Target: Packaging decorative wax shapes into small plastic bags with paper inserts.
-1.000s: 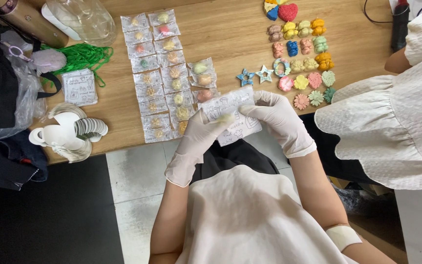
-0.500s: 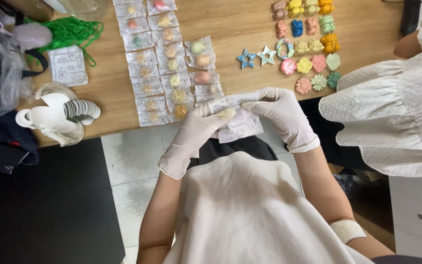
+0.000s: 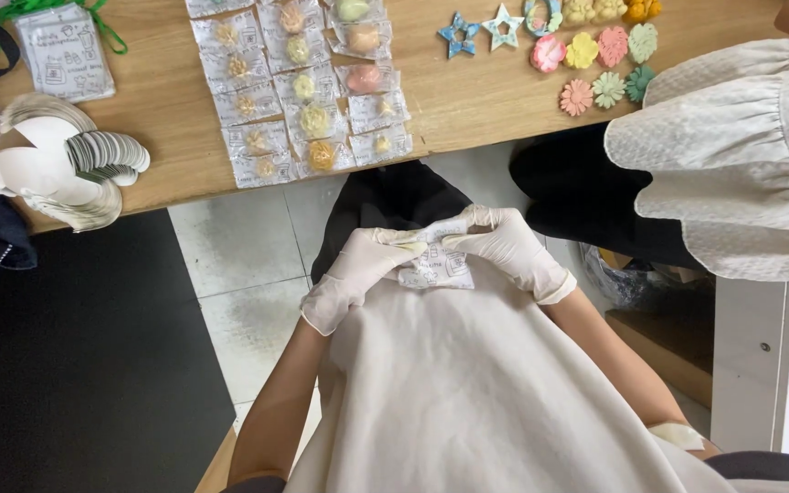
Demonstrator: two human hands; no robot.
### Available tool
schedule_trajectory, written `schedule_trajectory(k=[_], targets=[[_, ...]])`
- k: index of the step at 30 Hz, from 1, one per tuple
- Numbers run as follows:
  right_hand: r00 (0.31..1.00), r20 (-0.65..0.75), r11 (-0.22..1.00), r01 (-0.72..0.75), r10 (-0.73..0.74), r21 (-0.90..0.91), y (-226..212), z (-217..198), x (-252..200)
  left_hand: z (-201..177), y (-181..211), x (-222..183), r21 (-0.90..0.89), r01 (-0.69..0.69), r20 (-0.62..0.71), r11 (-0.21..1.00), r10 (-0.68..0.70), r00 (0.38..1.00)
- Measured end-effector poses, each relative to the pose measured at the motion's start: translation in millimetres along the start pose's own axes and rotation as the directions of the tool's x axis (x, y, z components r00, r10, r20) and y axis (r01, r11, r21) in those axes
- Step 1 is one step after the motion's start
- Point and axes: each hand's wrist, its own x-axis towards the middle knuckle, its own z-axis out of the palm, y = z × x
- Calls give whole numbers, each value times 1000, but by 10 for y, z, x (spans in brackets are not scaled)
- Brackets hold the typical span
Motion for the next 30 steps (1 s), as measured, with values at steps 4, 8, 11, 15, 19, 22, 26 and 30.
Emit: schedule_trajectory(k=[4, 8, 11, 15, 19, 22, 26, 30], targets=[[937, 100, 897, 350, -335, -270, 105, -94, 29, -34, -80, 62, -77, -174, 134, 982, 183, 974], [913, 162, 850, 409, -375, -332, 174, -174, -26, -32, -32, -36, -34, -328, 211, 944, 327, 921], [878, 209, 843, 474, -430, -256, 290, -217, -30, -132, -135, 3, 142, -631, 300, 762, 575, 761], [840, 300, 739, 540, -452, -402, 65, -185, -177, -181, -123, -31, 277, -773, 338, 571, 695, 634], [823, 344, 738, 562, -453, -374, 29, -193, -196, -186, -31, -147, 486, -737, 381, 469, 645, 662], [838, 354, 736, 539, -416, -410, 75, -245, -146, -191, 23, -272, 615, -769, 441, 176, 732, 519], [864, 402, 763, 473, -303, -441, -87, -218, -197, -116, 237, -462, 679, -710, 480, 184, 621, 620], [833, 451, 703, 529, -321, -476, -91, -188, -149, -44, 327, -487, 735, -655, 470, 175, 564, 679]])
